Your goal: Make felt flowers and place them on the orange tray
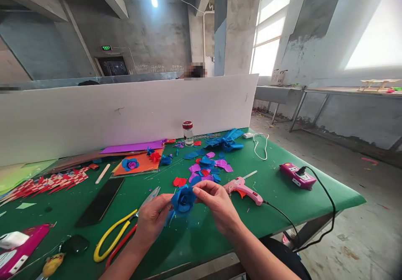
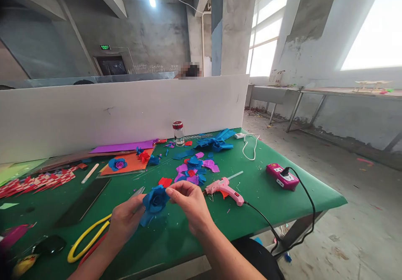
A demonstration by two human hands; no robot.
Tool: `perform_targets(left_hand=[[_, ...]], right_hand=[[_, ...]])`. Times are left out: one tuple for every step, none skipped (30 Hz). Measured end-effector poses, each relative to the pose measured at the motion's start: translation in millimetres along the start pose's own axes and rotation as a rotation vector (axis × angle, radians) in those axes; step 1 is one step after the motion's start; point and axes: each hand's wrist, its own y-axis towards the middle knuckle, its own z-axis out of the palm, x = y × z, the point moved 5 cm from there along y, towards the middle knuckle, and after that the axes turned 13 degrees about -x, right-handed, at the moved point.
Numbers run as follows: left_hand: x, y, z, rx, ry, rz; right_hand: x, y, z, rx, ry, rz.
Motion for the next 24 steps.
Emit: perform_targets(left_hand=[[-0.2,0.0,0.5,0.004,-0.007,-0.012],[0.0,-0.2,0.9,0.007,-0.012,-0.021],[0.2,-0.4,1.4,0.01,-0.017,-0.028],[0.4,-0.7,2.0,0.011,-0.02,-0.03],[0.6,-0.9,2.5,0.013,-0.022,-0.032],[0.8,-1.1,3.1,0.017,-0.022,-0.036],[1.0,-1.3,3.6,0.02,-0.019,-0.041],[1.1,-1.4,4.0,0.023,-0.014,-0.048],[1.1,-1.4,4.1,0.024,-0.008,-0.056],[0.9,-1.4,3.9,0.021,-0.004,-0.061],[0.5,-1.2,3.4,0.016,-0.003,-0.061],[-0.1,-1.1,2.9,0.012,-0.006,-0.057],[-0.6,-1.0,2.3,0.006,-0.01,-0.053],[-1.1,-1.0,2.0,0.004,-0.016,-0.049],[-1.4,-1.1,1.9,0.004,-0.025,-0.05],[-1.6,-1.3,2.0,0.004,-0.035,-0.056],[-1.6,-1.4,2.3,0.004,-0.045,-0.067],[-1.6,-1.4,2.7,0.001,-0.056,-0.081],[-1.8,-1.4,3.1,-0.004,-0.066,-0.094],[-2.2,-1.2,3.5,-0.009,-0.073,-0.107],[-2.6,-1.1,3.9,-0.017,-0.078,-0.119],[-3.1,-0.9,4.4,-0.021,-0.084,-0.131],[-3.4,-0.8,4.9,-0.025,-0.091,-0.144],[-3.3,-0.9,5.4,-0.028,-0.103,-0.158]], right_hand=[[0.1,0.1,0.0,-0.005,-0.002,-0.004],[0.0,0.2,-0.1,-0.013,-0.003,-0.006],[-0.3,0.3,-0.3,-0.022,-0.001,-0.003],[-0.9,0.3,-0.4,-0.03,0.003,0.006],[-1.5,0.3,-0.5,-0.037,0.009,0.018],[-2.1,0.0,-0.3,-0.04,0.015,0.032],[-2.4,-0.3,0.3,-0.037,0.021,0.042],[-2.4,-0.7,1.0,-0.03,0.025,0.047],[-2.0,-1.1,1.7,-0.024,0.029,0.047],[-1.5,-1.4,2.2,-0.02,0.031,0.041],[-0.9,-1.5,2.4,-0.02,0.034,0.032],[-0.8,-1.5,2.5,-0.021,0.039,0.026],[-1.2,-1.4,2.4,-0.022,0.047,0.027],[-2.2,-1.3,2.5,-0.019,0.057,0.036],[-3.6,-1.2,2.7,-0.013,0.069,0.05],[-5.4,-1.2,2.9,-0.005,0.083,0.067],[-7.2,-1.2,3.3,0.005,0.099,0.087],[-9.1,-1.3,3.6,0.012,0.118,0.106],[-10.9,-1.4,4.0,0.018,0.139,0.125],[-12.8,-1.4,4.2,0.02,0.16,0.144],[-14.8,-1.5,4.3,0.017,0.179,0.164],[-16.5,-1.4,4.4,0.013,0.196,0.18],[-18.1,-1.2,4.3,0.007,0.212,0.191],[-19.3,-1.0,4.4,0.004,0.225,0.198]])
